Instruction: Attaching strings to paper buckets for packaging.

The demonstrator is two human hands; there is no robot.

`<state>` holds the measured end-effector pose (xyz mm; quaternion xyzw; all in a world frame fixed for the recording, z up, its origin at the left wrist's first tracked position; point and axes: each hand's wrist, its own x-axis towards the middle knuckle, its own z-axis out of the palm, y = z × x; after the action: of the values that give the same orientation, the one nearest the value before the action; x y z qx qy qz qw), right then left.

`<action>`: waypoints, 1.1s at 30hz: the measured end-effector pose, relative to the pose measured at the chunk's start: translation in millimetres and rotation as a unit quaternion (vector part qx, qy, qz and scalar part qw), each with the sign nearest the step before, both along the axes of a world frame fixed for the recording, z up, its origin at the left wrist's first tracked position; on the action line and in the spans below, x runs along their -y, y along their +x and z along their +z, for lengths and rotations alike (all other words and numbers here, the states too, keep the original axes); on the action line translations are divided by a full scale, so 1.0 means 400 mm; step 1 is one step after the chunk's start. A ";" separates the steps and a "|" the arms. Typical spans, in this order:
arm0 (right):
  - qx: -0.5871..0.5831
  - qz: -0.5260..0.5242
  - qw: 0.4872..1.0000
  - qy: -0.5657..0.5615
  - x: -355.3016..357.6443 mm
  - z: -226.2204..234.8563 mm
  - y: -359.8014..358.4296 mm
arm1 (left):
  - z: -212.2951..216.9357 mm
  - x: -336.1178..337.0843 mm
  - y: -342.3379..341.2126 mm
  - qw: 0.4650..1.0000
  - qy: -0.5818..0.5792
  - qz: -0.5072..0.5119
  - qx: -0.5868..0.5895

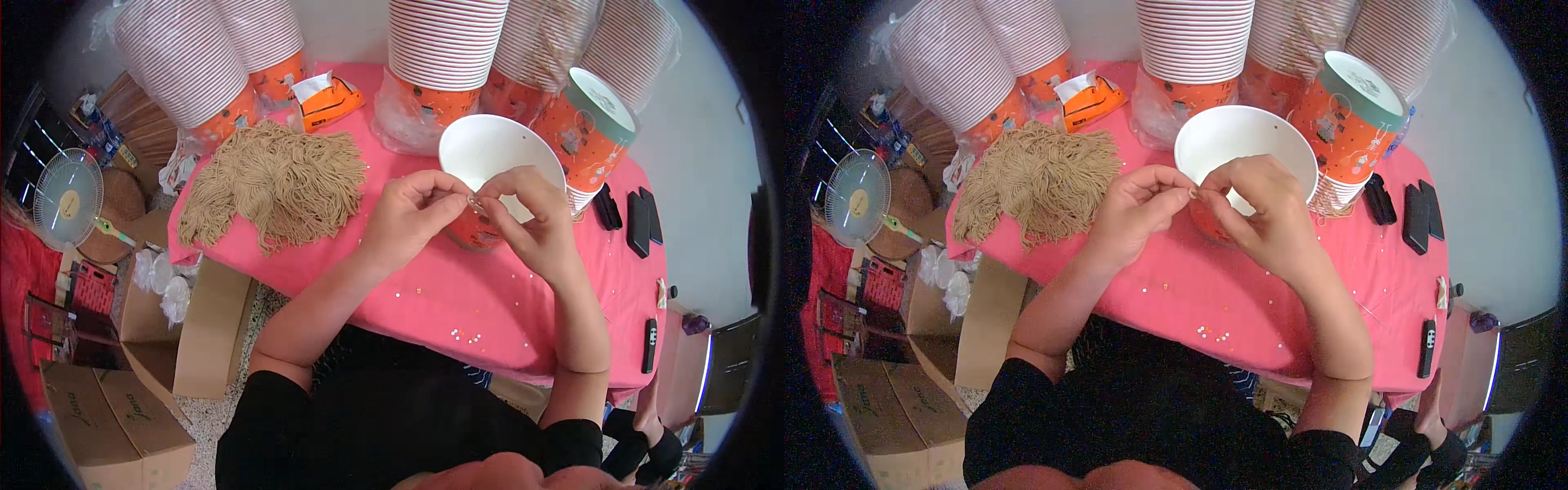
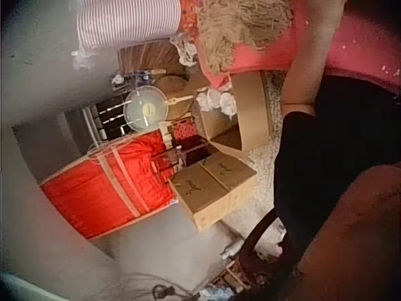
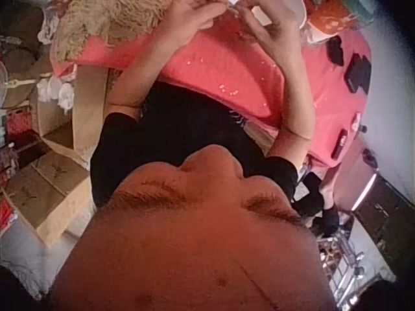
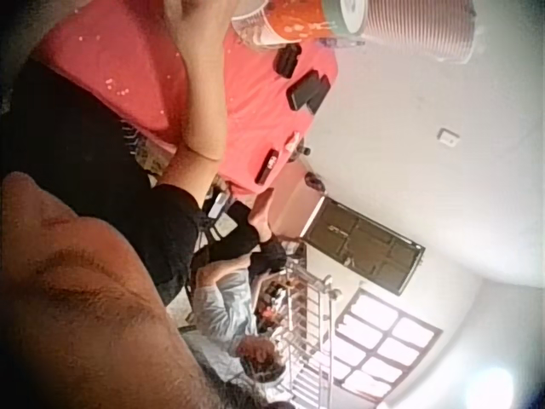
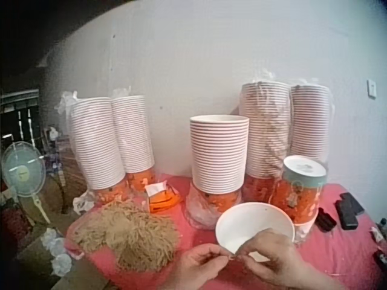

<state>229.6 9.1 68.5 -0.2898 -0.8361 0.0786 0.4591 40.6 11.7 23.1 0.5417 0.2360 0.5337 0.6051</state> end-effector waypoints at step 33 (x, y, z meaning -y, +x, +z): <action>0.072 -0.019 0.997 0.033 0.021 0.050 0.034 | 0.071 -0.004 0.020 0.956 0.249 0.118 -0.099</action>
<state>243.3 0.7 88.5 -0.2951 -0.8637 0.0209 0.4082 48.8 13.4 51.5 0.6936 0.2163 0.5871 0.3569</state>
